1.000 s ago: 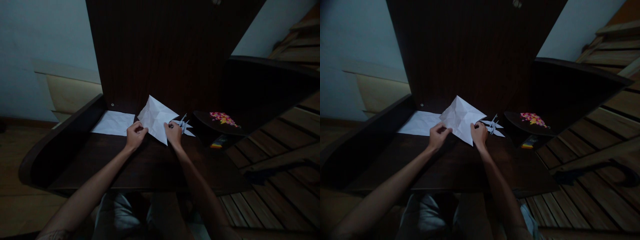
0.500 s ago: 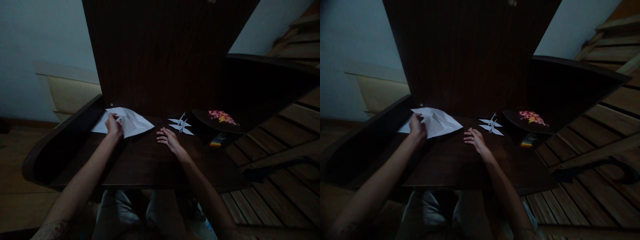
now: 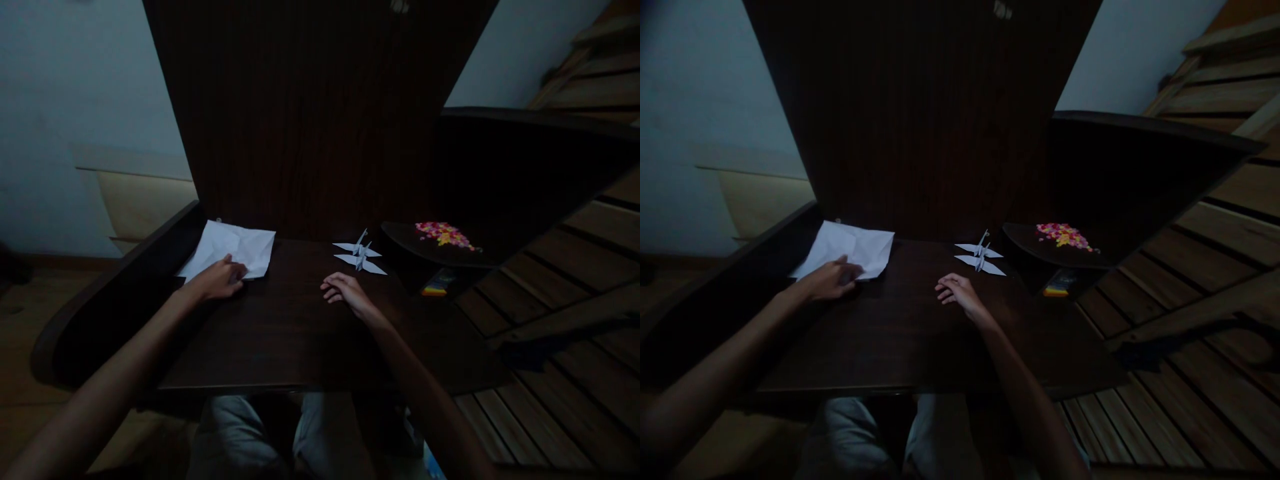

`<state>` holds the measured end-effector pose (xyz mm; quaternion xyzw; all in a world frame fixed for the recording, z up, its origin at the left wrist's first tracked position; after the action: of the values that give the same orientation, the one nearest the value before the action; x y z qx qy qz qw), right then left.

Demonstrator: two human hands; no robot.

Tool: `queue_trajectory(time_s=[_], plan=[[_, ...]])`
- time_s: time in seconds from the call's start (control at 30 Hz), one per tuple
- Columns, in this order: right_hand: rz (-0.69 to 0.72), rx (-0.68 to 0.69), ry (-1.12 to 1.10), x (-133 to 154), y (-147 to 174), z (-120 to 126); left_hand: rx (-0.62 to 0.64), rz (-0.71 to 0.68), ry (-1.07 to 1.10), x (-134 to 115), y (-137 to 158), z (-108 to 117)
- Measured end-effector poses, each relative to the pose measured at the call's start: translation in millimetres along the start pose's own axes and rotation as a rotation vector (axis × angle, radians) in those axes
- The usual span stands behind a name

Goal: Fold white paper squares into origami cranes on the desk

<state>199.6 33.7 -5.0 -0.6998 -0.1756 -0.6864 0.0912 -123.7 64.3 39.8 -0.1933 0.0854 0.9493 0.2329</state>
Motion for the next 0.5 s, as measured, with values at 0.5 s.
queue_trajectory(time_s=[0.5], plan=[[0.29,-0.596,1.055,37.8,1.0,65.9,0.008,0.353,-0.144,24.8,-46.3,-20.0]])
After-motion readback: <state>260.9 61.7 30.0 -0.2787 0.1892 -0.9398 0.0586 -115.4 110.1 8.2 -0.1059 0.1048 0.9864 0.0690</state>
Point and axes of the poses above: each hand's wrist, its own y-axis away from the middle knuckle, its own z-axis out of the back of the hand, x = y × z, the point moved 3 cm from there along -y, towards the middle knuckle, and after that the axes turned 15 degrees about x, right-handed, at the moved point
